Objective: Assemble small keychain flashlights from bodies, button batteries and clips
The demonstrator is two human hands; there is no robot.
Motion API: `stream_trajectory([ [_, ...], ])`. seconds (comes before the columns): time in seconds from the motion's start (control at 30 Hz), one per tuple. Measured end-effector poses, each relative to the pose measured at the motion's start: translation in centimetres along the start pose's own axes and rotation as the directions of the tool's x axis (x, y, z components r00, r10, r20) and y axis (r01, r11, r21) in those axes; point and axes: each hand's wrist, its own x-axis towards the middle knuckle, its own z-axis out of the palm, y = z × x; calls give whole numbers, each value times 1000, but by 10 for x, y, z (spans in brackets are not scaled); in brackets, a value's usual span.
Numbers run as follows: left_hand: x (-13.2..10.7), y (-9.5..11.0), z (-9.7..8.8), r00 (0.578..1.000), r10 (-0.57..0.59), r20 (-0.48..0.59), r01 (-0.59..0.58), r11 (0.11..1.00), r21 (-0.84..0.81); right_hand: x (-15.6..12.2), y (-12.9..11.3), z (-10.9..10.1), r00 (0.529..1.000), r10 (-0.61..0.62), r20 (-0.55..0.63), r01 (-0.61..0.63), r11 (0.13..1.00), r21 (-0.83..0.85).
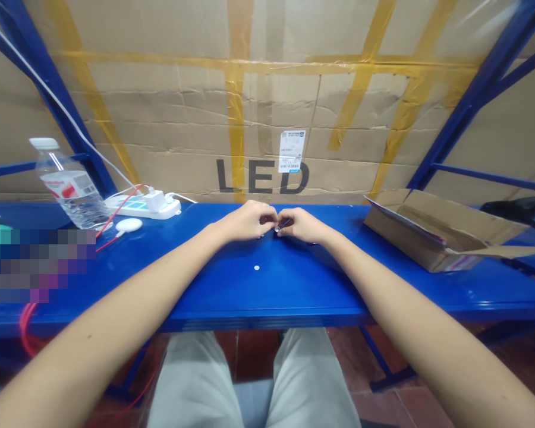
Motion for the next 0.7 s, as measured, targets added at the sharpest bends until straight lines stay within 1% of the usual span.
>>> stream_trajectory([
  [0.1,0,2,2,999,-2,35,3,999,-36,0,0,0,1000,-4,1,4,1000,6],
  [0.2,0,4,4,997,-34,67,38,997,-67,1,1,3,999,-15,33,13,998,61],
  [0.3,0,3,1,993,-107,41,110,991,-72,2,2,4,1000,-9,17,6,987,161],
  [0.37,0,1,-5,984,-174,30,175,983,-52,2,1,2,999,36,-11,-32,966,256],
  [0.4,0,0,-8,978,-203,57,205,978,-35,2,1,0,998,61,-21,-51,951,305],
  [0.43,-1,-2,-11,968,-226,106,228,973,-16,2,0,-2,996,79,-32,-63,935,349],
  [0.53,-4,-7,-17,919,-268,289,268,963,40,-1,-5,-8,994,91,-55,-55,883,465],
  [0.6,-6,-10,-17,889,-286,357,281,957,67,-4,-7,-10,996,88,21,-86,857,508],
  [0.7,-7,-12,-13,864,-327,383,313,945,100,-6,-9,-8,976,83,202,-170,871,461],
])
